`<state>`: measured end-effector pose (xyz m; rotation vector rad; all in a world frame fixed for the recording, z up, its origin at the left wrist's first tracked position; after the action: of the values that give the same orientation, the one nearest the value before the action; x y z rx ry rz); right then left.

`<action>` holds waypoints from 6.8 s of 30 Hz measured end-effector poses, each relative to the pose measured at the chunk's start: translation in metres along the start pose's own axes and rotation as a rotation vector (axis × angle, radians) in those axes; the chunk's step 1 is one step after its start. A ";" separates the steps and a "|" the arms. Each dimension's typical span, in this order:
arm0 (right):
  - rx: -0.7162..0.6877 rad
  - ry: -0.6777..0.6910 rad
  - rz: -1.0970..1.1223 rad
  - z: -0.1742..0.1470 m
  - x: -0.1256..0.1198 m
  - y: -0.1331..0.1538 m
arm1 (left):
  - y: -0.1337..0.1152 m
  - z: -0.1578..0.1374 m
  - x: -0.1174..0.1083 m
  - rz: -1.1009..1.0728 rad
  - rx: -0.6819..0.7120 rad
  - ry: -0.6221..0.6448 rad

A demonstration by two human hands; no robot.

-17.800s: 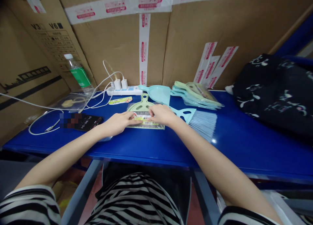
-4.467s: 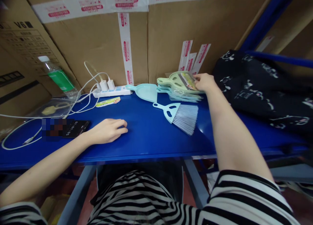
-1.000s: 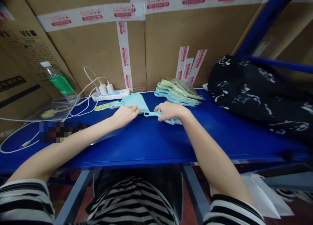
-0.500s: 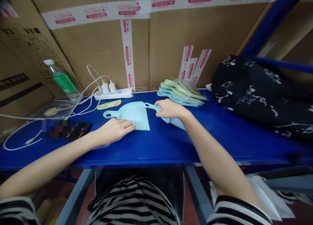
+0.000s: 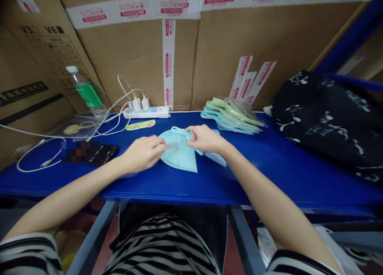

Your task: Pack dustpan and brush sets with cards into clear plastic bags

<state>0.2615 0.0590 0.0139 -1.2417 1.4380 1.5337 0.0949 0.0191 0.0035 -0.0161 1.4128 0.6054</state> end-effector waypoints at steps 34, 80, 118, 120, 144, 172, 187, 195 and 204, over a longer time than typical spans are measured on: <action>-0.454 0.142 0.187 -0.013 0.023 0.032 | 0.047 -0.009 0.025 -0.571 -0.416 -0.131; -0.281 0.161 -0.124 0.006 0.032 -0.007 | 0.037 -0.007 0.040 -1.275 -0.504 -0.020; -0.347 0.102 -0.086 0.007 0.033 -0.003 | 0.035 -0.005 0.026 -1.143 -0.471 0.057; -0.346 0.100 -0.093 0.008 0.034 -0.003 | 0.035 -0.005 0.026 -1.143 -0.473 0.059; -0.351 0.090 -0.107 0.009 0.035 -0.005 | 0.035 -0.008 0.028 -1.225 -0.480 -0.018; -0.474 -0.002 -0.094 0.012 0.035 0.001 | 0.080 -0.034 0.013 -0.065 -0.720 0.435; -0.527 -0.047 -0.103 0.013 0.036 0.001 | 0.076 -0.030 0.024 -0.042 -0.677 0.571; -0.536 -0.106 -0.122 0.013 0.032 -0.003 | 0.067 -0.031 0.022 0.000 -0.627 0.537; -0.472 -0.137 -0.123 0.017 0.026 -0.013 | 0.070 -0.028 0.025 -0.028 -0.560 0.507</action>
<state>0.2631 0.0742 -0.0158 -1.4282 0.9194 1.8957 0.0418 0.0786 -0.0012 -0.6728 1.6762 1.0047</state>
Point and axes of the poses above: each hand's wrist, its own z-axis towards the middle knuckle, its own x-axis out of the palm, y = z × x, the point moved 5 cm from there along z, towards the middle knuckle, and after that the axes turned 9 degrees about x, right-handed, at the moved point
